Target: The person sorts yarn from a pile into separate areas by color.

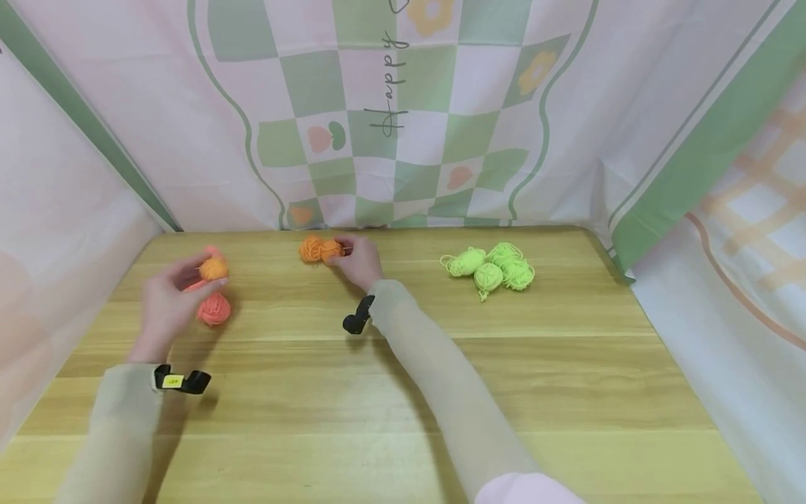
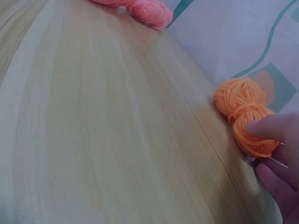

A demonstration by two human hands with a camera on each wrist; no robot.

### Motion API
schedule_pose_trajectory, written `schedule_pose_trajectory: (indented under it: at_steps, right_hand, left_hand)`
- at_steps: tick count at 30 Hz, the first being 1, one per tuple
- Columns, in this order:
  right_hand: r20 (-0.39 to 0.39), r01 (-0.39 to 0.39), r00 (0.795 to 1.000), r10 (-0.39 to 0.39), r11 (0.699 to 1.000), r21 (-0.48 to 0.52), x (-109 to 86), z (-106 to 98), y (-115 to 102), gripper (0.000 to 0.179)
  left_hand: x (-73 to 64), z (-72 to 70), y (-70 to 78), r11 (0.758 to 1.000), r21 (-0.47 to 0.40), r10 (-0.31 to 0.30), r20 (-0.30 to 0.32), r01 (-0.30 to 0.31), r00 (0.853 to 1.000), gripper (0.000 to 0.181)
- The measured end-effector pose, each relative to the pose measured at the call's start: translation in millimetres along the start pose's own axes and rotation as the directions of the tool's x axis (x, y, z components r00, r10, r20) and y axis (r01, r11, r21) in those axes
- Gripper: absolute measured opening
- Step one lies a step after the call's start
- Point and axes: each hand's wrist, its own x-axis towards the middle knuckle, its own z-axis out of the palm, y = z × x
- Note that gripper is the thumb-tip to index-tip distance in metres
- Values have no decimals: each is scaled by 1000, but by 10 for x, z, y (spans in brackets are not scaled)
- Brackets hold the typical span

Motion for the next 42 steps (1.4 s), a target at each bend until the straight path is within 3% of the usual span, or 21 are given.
schedule_pose_trajectory:
  at_steps: [5, 11, 19, 28, 35, 42]
  right_hand:
    - [-4, 5, 1000, -5, 1000, -7, 1, 4, 0, 47]
    - [-17, 19, 1000, -19, 1000, -11, 7, 5, 19, 44]
    - [-17, 38, 999, -39, 999, -22, 23, 8, 44, 44]
    - [-15, 9, 1000, -9, 1000, -2, -3, -4, 17, 43]
    - [-12, 1, 1000, -1, 1000, 11, 1, -13, 25, 42]
    - [-5, -5, 1000, 5, 1000, 12, 8, -8, 36, 43]
  left_hand:
    - [34, 149, 45, 999, -10, 52, 28, -52, 998, 49]
    - [77, 335, 56, 991, -81, 112, 66, -107, 991, 48]
    - [103, 508, 58, 995, -72, 78, 134, -69, 988, 52]
    - [143, 690, 9, 996, -89, 30, 182, -14, 983, 55]
    - [152, 825, -25, 992, -105, -45, 231, 71, 972, 57]
    - [165, 994, -46, 995, -96, -7, 231, 30, 973, 57]
